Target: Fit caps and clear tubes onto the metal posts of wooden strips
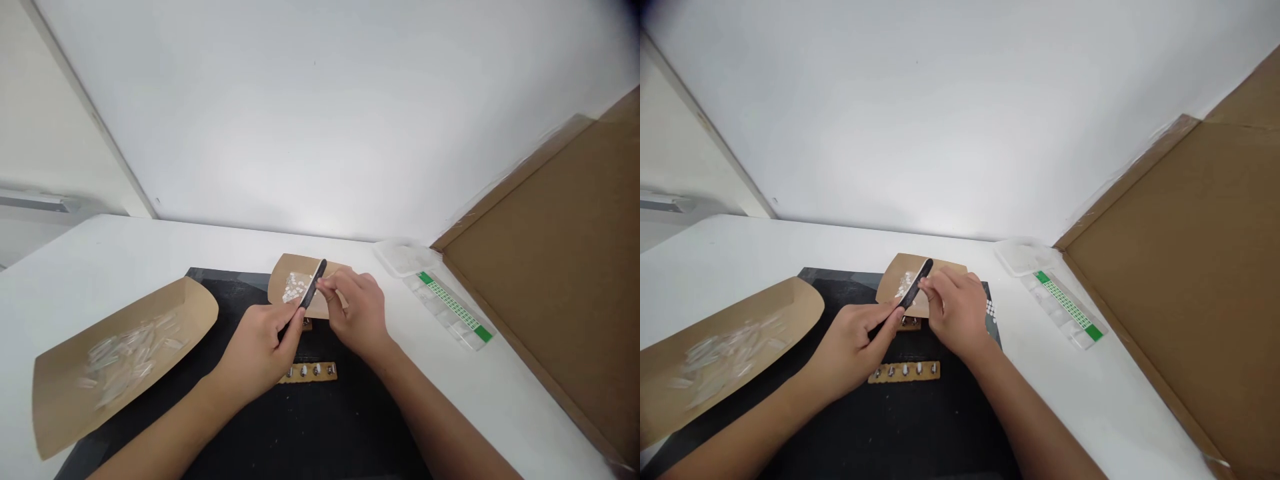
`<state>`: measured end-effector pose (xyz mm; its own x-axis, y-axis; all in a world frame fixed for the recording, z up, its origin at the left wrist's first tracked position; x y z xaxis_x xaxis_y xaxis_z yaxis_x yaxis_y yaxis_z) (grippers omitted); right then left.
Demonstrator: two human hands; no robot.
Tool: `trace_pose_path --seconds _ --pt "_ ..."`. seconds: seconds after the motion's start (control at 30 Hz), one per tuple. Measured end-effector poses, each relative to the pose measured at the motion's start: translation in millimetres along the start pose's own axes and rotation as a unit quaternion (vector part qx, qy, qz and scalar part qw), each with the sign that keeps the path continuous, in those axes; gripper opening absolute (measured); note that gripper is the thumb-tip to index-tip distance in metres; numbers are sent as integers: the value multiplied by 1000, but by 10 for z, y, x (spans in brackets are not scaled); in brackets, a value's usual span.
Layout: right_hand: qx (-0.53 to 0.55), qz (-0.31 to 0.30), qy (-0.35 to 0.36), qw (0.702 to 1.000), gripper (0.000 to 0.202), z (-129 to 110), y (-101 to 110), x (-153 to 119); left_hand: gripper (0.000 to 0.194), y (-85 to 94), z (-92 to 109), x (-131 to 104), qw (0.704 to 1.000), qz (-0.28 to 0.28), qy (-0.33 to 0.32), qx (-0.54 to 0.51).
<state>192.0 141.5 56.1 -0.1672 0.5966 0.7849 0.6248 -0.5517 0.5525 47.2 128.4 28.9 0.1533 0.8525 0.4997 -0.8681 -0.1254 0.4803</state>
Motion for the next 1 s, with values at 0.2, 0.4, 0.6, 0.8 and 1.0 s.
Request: trace_pose_path --seconds 0.2,0.4,0.6,0.8,1.0 --pt "7 -20 0 1000 29 -32 -20 -14 37 -22 0 -2 1000 0 -20 10" --pt "7 -15 3 1000 27 -15 3 4 35 -8 86 -24 999 8 -43 7" --pt "10 -50 8 999 29 -44 -17 -15 35 -12 62 -20 999 5 -38 8" --pt "-9 -28 14 999 32 -34 -12 -26 35 13 24 2 1000 10 -21 7" --pt "-13 -17 -6 1000 29 2 5 -27 41 15 22 15 1000 18 -8 4"
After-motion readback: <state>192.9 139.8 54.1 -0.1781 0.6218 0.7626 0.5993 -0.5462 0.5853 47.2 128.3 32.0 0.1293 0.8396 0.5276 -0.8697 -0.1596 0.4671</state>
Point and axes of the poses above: each hand's wrist, its own x-axis towards the middle knuckle, its own y-axis out of the back of the hand, z = x × y, the point moved 8 cm from there along x, towards the middle knuckle, and after that the axes turned 13 degrees about z, right-handed, at the moved point
